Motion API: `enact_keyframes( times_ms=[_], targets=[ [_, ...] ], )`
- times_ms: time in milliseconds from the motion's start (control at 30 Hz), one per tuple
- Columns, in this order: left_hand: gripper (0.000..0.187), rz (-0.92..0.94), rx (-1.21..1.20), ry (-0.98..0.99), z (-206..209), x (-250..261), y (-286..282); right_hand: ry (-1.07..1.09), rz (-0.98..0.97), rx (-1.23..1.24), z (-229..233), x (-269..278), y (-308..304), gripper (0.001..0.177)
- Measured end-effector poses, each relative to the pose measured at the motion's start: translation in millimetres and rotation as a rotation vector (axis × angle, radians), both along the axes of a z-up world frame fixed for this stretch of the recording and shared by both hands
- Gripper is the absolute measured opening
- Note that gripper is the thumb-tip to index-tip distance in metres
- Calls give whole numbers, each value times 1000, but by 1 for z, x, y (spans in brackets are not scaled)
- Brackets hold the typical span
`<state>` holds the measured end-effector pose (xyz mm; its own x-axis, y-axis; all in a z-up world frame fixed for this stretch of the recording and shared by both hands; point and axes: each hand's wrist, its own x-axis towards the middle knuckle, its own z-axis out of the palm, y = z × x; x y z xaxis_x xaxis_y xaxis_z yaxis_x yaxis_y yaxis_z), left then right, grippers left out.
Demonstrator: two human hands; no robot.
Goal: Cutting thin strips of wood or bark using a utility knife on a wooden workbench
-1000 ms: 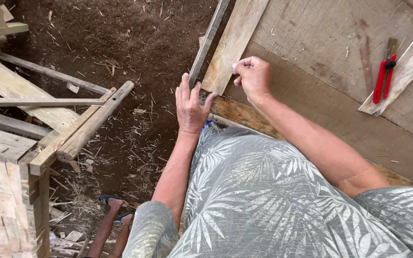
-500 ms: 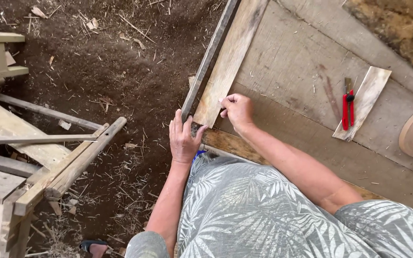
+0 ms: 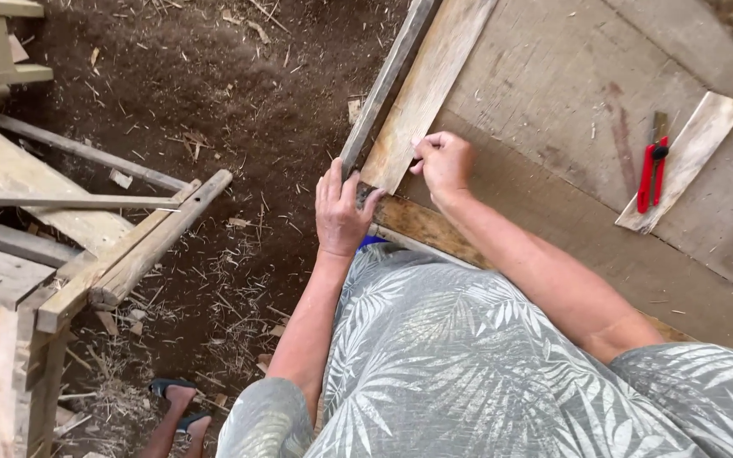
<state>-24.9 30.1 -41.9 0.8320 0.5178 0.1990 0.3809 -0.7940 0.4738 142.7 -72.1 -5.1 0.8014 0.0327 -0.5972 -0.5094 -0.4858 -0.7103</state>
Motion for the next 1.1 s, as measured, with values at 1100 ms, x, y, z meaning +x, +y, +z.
enact_keyframes(
  times_ms=[1100],
  targets=[
    [45, -127, 128, 128, 5, 0, -5, -316, 917, -234, -22, -61, -122, 8]
  ],
)
